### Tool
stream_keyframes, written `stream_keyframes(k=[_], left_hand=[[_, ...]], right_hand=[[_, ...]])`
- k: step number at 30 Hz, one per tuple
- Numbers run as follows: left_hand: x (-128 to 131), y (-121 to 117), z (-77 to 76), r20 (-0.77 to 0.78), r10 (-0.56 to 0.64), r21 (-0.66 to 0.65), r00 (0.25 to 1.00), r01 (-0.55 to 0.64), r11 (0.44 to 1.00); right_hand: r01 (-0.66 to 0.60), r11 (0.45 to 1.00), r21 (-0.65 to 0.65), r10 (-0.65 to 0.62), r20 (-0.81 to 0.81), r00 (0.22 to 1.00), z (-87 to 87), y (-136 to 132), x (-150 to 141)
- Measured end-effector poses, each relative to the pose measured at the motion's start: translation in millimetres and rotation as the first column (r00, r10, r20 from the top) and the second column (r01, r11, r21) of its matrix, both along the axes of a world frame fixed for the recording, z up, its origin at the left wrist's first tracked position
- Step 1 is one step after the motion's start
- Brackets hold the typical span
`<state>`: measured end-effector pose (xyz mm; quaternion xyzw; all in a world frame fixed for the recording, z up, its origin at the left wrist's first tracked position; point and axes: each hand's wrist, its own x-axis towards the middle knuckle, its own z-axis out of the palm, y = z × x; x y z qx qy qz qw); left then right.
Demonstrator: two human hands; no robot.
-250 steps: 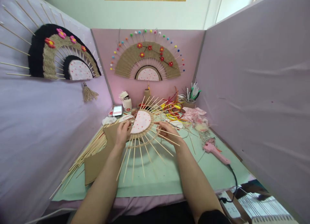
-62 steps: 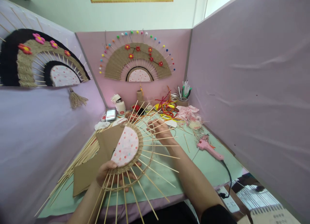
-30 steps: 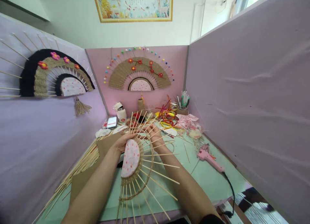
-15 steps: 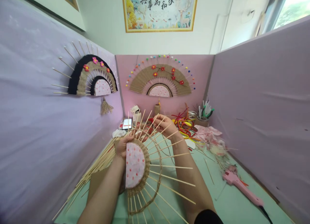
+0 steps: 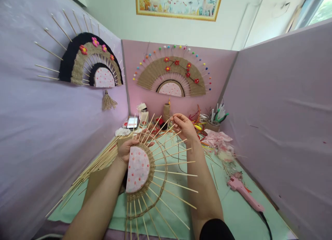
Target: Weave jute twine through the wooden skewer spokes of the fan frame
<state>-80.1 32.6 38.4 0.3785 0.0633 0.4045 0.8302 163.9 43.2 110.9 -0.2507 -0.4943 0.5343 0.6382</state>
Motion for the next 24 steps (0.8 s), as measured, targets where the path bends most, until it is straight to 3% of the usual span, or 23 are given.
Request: stream_keyframes(k=[10, 17, 24], left_hand=[[4, -1, -0.3, -0.026, -0.010, 0.008, 1.000, 0.010, 1.000], [5, -3, 0.9, -0.011, -0.013, 0.023, 1.000, 0.013, 1.000], [5, -4, 2.0, 0.010, -0.015, -0.017, 1.000, 0.015, 1.000]], right_hand=[[0.009, 1.000, 0.005, -0.009, 0.018, 1.000, -5.3, 4, 5], [-0.099, 0.992, -0.076, 0.095, -0.057, 0.994, -20.8, 21, 1], [-0.221, 0.971, -0.092, 0.212, -0.091, 0.973, -30.0, 25, -27]])
